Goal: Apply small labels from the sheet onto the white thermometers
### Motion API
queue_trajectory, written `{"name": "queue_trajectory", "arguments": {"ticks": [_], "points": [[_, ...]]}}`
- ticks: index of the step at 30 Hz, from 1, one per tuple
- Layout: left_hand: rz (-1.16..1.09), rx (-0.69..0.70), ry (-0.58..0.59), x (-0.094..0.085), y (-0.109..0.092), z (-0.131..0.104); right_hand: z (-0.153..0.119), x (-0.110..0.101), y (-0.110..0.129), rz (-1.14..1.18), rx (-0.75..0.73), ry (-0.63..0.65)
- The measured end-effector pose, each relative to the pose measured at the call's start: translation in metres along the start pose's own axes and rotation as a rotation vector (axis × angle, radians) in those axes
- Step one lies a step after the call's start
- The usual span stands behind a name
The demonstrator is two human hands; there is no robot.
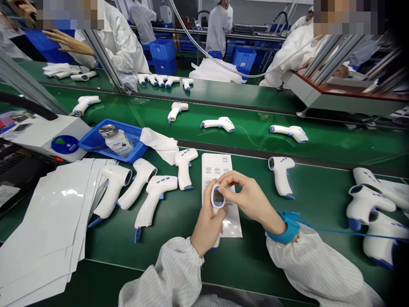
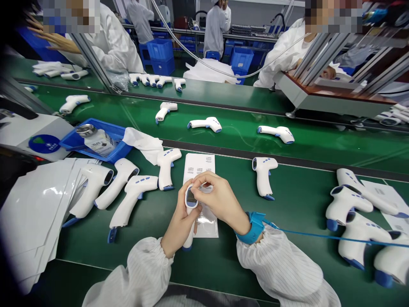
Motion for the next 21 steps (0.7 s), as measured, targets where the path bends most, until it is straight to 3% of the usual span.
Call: {"name": "queue_trajectory", "arguments": {"ticks": [8, 21], "points": [[0.002, -0.025, -0.022, -0.0035, 0.0044, 0.0, 0.0019, 0.0015, -0.0028, 0.015, 0.011, -0.019], [-0.141, -0.088, 0.061, 0.0016, 0.003, -0.0036, 0.0021, 0.0023, -0.001, 0.015, -0.002, -0.021]]}}
Point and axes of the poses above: each hand's wrist, its own z-axis towards the middle knuckle, its own x-axis out of the palm, y = z × x, the point moved 8 cm from there along z, towards the middle knuckle, and after that the axes turned 15 degrees about -z, right-handed, at the moved point
